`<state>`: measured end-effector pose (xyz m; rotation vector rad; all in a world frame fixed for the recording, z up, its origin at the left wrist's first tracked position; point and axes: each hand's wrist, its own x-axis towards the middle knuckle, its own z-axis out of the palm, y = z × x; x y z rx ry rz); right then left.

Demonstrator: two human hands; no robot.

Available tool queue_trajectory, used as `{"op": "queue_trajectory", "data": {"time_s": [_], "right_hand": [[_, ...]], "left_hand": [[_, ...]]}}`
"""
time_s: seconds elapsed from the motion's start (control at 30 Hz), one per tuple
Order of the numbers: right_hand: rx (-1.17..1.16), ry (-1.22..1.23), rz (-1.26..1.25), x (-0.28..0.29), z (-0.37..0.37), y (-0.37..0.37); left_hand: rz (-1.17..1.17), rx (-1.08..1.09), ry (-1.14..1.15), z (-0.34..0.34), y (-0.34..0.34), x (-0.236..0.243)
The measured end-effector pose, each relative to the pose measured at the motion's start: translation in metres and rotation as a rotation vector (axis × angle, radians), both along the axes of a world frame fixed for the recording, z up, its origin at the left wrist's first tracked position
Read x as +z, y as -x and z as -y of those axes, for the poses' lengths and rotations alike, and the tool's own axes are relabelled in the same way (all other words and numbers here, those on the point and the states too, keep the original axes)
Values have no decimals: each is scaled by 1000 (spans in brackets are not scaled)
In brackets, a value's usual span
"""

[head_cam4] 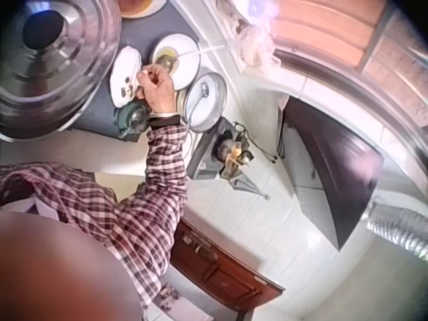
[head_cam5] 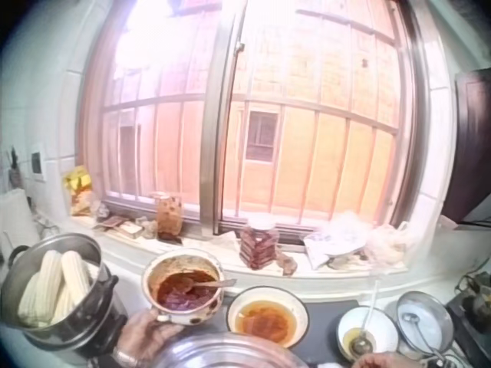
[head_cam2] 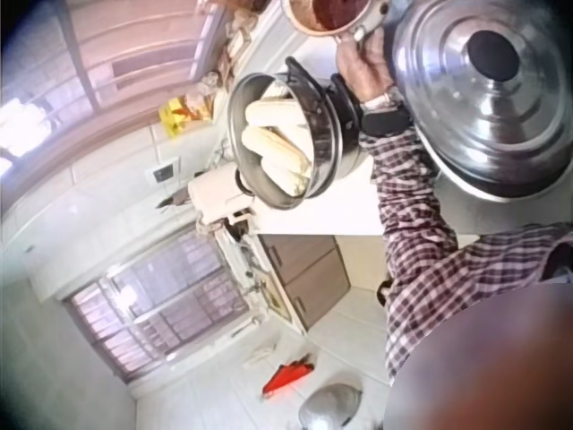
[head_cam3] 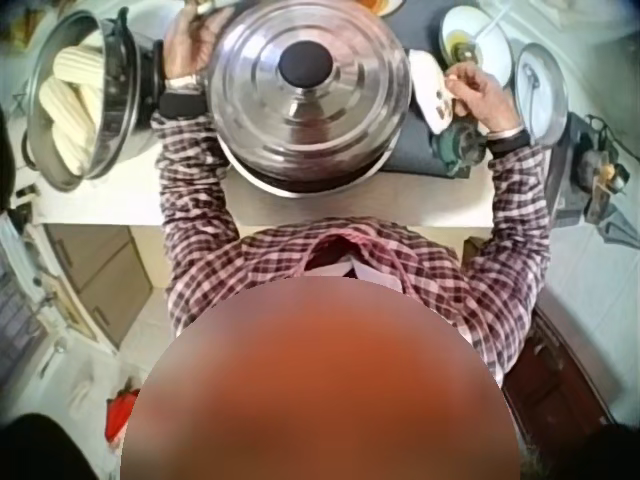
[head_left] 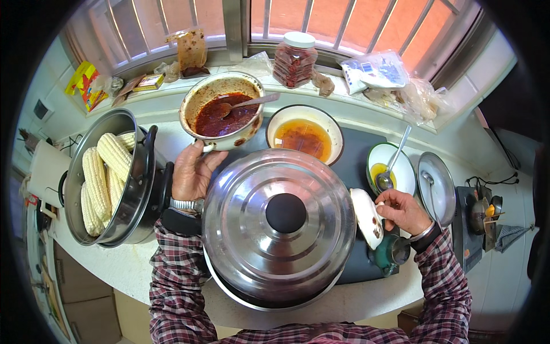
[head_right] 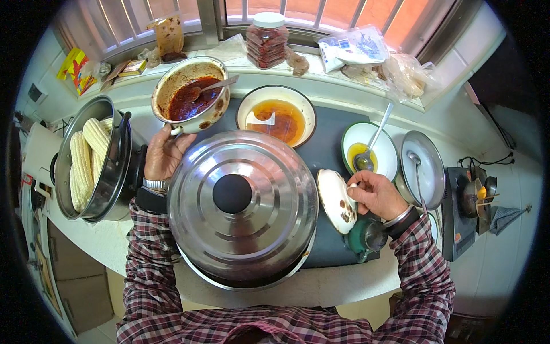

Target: The person prepares noodles by adding chili paste, chopped green onions, and soy sauce to a pot on an induction cooktop. They stir the mixture with chopsticks, then transfer the cooked noodles into a bowl and carry it to the living room.

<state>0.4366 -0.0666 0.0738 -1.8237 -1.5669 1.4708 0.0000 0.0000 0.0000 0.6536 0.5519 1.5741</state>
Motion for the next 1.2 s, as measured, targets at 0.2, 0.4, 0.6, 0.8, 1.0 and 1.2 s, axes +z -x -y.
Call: {"op": "queue_trajectory", "data": {"time_s": [0.2, 0.4, 0.6, 0.8, 1.0, 1.2], "right_hand": [[60, -195, 133, -21, -2, -4], [333, -480, 513, -28, 9, 3], [483, -627, 761, 0, 17, 24], [132, -653, -80, 82, 50, 71], [205, -584, -548, 105, 96, 83], [-177, -780, -473, 104, 142, 13]], "left_hand": [[-115, -7, 13, 10, -9, 29], [-109, -37, -7, 27, -13, 52], [-156, -68, -47, 52, -18, 86], [-230, -95, -123, 109, -45, 123], [-276, -105, -31, 184, -102, 141], [-208, -184, 5, 239, -172, 124]]}}
